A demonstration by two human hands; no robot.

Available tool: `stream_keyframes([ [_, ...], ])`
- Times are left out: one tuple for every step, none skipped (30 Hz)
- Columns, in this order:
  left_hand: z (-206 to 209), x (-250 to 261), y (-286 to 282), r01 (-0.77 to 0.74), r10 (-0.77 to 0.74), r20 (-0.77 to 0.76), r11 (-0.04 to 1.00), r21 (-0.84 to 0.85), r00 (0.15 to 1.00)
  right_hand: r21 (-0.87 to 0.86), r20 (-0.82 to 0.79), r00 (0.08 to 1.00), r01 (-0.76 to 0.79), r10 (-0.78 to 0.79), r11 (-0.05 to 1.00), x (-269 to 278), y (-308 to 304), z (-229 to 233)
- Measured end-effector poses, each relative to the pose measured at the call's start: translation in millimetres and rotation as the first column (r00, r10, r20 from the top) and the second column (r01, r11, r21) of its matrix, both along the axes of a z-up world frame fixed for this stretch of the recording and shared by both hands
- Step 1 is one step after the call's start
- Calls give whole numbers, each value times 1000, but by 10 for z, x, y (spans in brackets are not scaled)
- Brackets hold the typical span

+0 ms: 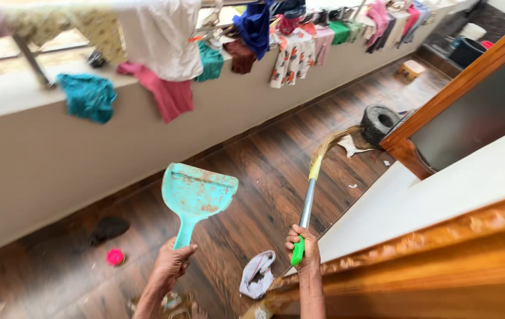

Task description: The person sweeps a balcony floor using a broom and collects debris into a dustpan while moving past various items including buckets and hanging clothes.

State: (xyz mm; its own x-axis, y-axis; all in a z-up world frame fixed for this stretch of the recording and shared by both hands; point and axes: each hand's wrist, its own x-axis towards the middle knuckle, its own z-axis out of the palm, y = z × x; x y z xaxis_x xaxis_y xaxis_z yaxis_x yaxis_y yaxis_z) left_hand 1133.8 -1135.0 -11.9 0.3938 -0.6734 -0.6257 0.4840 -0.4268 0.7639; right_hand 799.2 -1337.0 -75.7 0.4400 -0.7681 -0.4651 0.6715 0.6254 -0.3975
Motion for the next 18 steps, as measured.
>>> stream_keyframes([
  [7, 86, -185, 15, -15, -1, 1000, -2, 1000, -2, -1, 1000, 15, -15, 1000, 68, -142, 30],
  [2, 148, -349, 39, -39, -5, 997, -64, 999, -8, 21, 999, 30, -29, 1000, 128, -287, 64],
  [0, 206, -480, 61, -63, -7, 990, -125, 998, -13, 44, 998, 44, -44, 999, 185, -387, 96],
  [12, 273, -626, 74, -76, -9, 989, -131, 997, -19, 42, 998, 57, -57, 998, 253, -470, 133],
  [30, 334, -760, 103, -107, -19, 985, -136, 994, -10, 5, 997, 75, -75, 997, 320, -526, 173],
  [52, 385, -906, 134, -140, -31, 981, -143, 990, -3, -35, 995, 96, -96, 995, 362, -590, 235],
  [76, 428, -1045, 149, -156, -34, 977, -151, 987, -10, -39, 993, 112, -112, 994, 382, -633, 301],
  [99, 484, -1187, 164, -170, -37, 977, -135, 985, -18, -61, 991, 122, -123, 992, 410, -652, 354],
  [120, 537, -1334, 179, -185, -39, 977, -118, 982, -25, -83, 988, 132, -134, 991, 439, -694, 408],
  [141, 592, -1480, 201, -207, -38, 972, -123, 978, -29, -82, 984, 154, -156, 988, 467, -737, 460],
  [156, 652, -1635, 225, -233, -49, 967, -122, 971, -17, -79, 981, 174, -175, 985, 492, -785, 510],
  [160, 721, -1777, 251, -259, -61, 961, -120, 964, -2, -77, 978, 196, -195, 981, 511, -813, 548],
  [165, 805, -1980, 273, -282, -61, 954, -122, 957, -5, -76, 973, 219, -219, 976, 529, -892, 591],
  [153, 877, -2137, 325, -335, -16, 925, -198, 942, -56, -107, 982, 153, -158, 987, 538, -916, 619],
  [155, 957, -2261, 375, -382, 30, 886, -271, 924, -105, -141, 985, 83, -98, 991, 576, -896, 627],
  [203, 1036, -2434, 398, -407, 26, 876, -274, 913, -106, -145, 982, 110, -124, 988, 648, -913, 638],
  [281, 1112, -2608, 425, -432, 25, 874, -235, 901, -82, -110, 970, 209, -217, 974, 742, -939, 648],
  [370, 1169, -2748, 445, -450, 20, 874, -194, 893, -54, -80, 950, 298, -302, 953, 811, -965, 677],
])
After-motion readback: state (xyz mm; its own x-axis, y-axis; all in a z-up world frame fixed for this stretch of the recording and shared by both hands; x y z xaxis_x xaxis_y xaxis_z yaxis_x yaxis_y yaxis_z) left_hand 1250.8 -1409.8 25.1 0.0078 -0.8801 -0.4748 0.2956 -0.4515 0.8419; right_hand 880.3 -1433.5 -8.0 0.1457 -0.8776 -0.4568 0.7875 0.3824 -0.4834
